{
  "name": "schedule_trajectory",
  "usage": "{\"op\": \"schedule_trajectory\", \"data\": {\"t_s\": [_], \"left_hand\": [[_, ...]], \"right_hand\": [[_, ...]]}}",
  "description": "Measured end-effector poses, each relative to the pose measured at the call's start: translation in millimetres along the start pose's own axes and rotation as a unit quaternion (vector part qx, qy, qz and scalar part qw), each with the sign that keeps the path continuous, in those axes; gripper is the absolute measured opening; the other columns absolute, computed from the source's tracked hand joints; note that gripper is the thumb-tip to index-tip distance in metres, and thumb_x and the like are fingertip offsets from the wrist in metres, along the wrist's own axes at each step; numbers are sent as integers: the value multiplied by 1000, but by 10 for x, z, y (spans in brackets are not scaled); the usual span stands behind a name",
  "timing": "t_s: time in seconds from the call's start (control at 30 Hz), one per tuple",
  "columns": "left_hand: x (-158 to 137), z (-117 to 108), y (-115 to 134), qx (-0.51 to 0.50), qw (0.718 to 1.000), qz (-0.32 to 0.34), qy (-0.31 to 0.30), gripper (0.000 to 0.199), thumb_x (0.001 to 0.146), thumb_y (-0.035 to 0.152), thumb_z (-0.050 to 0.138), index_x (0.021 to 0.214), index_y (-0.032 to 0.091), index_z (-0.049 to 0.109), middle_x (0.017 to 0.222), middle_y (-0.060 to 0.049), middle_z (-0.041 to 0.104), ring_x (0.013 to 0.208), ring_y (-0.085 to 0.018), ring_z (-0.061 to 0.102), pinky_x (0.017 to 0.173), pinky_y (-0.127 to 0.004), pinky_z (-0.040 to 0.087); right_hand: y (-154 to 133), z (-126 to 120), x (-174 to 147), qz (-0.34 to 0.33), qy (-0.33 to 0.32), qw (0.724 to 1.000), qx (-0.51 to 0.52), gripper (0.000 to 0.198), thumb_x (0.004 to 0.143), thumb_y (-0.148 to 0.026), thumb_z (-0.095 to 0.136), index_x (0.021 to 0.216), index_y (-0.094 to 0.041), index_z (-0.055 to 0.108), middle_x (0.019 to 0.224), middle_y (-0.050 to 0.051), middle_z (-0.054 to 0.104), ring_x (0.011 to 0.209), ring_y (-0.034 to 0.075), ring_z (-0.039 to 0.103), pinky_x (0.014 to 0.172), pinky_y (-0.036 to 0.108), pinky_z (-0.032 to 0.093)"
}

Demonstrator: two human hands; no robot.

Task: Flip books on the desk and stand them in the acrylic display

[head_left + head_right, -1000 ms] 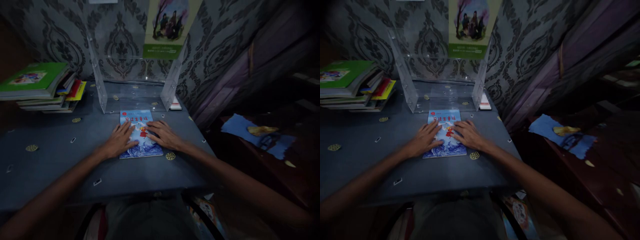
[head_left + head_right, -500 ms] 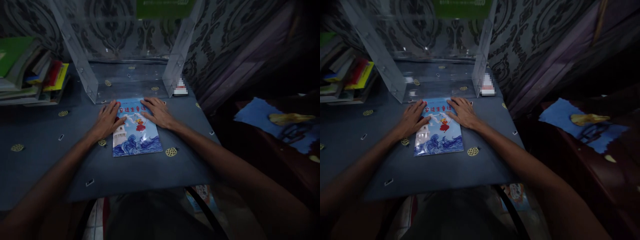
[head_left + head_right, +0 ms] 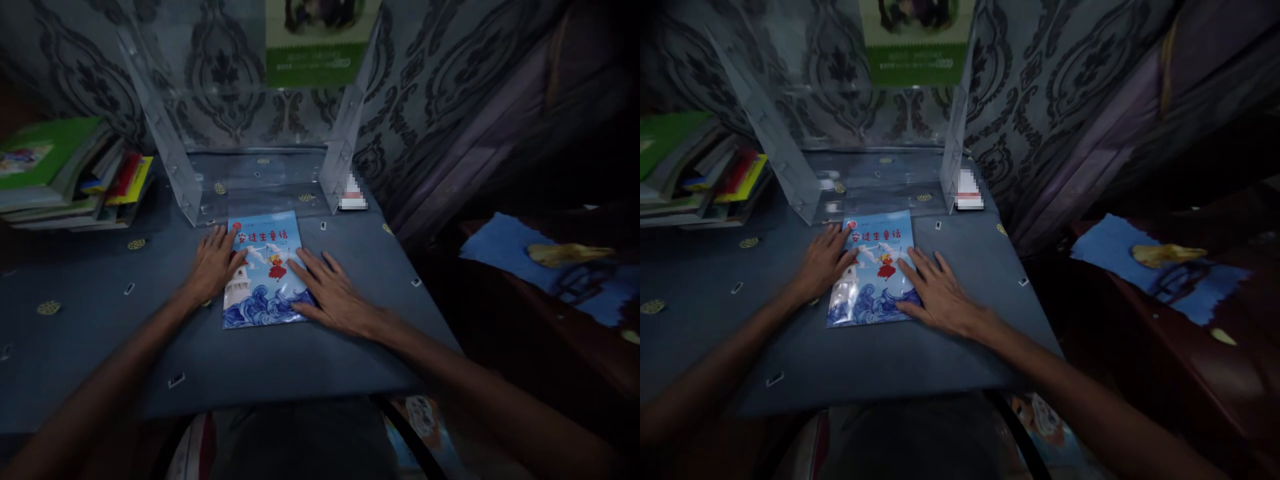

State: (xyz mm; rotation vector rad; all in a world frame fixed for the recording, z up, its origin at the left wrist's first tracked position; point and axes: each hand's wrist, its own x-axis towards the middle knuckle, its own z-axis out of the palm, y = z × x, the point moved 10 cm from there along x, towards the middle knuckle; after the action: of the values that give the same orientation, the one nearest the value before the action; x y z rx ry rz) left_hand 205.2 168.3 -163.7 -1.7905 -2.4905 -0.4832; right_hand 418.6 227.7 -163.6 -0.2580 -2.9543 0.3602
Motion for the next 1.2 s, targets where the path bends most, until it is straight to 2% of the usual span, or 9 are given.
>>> {"op": "schedule_trajectory", "data": {"t_s": [0.27,0.37,0.53,0.63,0.77,0.87,1.0,1.07,1.2], "left_hand": [[-73,-173,34,-253,964,-69,49,56,98,45,50,145,15,52,148,-18,58,142,-34,50,120,-55,36],[-71,-220,-118,-437,879,-169,88,51,92,36,61,140,17,56,139,-14,66,131,-29,61,114,-46,47],[-182,64,-180,-652,666,-357,64,32,89,13,61,121,10,64,104,-14,78,91,-23,77,80,-34,65],[-205,158,-31,-699,609,-374,18,20,89,6,59,106,8,68,94,-14,78,81,-22,78,77,-33,66],[-224,135,62,-724,581,-369,42,14,90,4,58,96,10,70,89,-11,79,71,-19,76,73,-31,66],[-220,100,128,-736,568,-363,70,13,91,5,58,90,10,70,84,-9,79,66,-18,75,71,-30,66],[-200,62,199,-743,563,-352,79,9,91,9,61,90,11,70,83,-8,79,66,-19,76,77,-34,66],[-218,85,189,-742,559,-362,77,7,91,11,62,90,11,70,80,-8,79,66,-20,76,78,-37,67],[-225,204,205,-741,563,-362,43,6,89,17,67,92,12,68,79,-9,79,71,-25,78,79,-41,67]], "right_hand": [[50,2,2,-11,16,998,66,89,96,-72,49,164,-20,24,168,20,27,156,37,26,125,64,21],[59,5,2,-9,12,996,89,90,95,-72,51,164,-19,26,168,21,26,156,37,24,126,64,19],[77,-53,7,2,13,992,127,90,94,-71,53,162,-17,31,168,20,27,157,36,23,128,61,17],[104,-62,-1,18,9,987,158,83,98,-66,52,162,-16,33,169,20,24,158,36,21,128,59,18],[309,-41,24,94,67,963,245,78,100,-58,52,163,-18,28,172,17,13,159,35,18,127,57,25],[556,-34,75,173,159,898,372,88,93,-53,64,163,-20,25,169,17,26,154,35,32,123,57,33],[638,110,241,211,171,724,634,82,81,-56,77,148,-18,48,130,16,71,105,31,74,89,48,61],[520,143,333,192,127,647,727,68,76,-57,82,127,-16,65,105,11,79,80,23,76,71,35,62],[389,106,358,181,101,561,801,55,64,-48,93,103,-15,74,88,6,80,68,15,73,66,26,59]]}}
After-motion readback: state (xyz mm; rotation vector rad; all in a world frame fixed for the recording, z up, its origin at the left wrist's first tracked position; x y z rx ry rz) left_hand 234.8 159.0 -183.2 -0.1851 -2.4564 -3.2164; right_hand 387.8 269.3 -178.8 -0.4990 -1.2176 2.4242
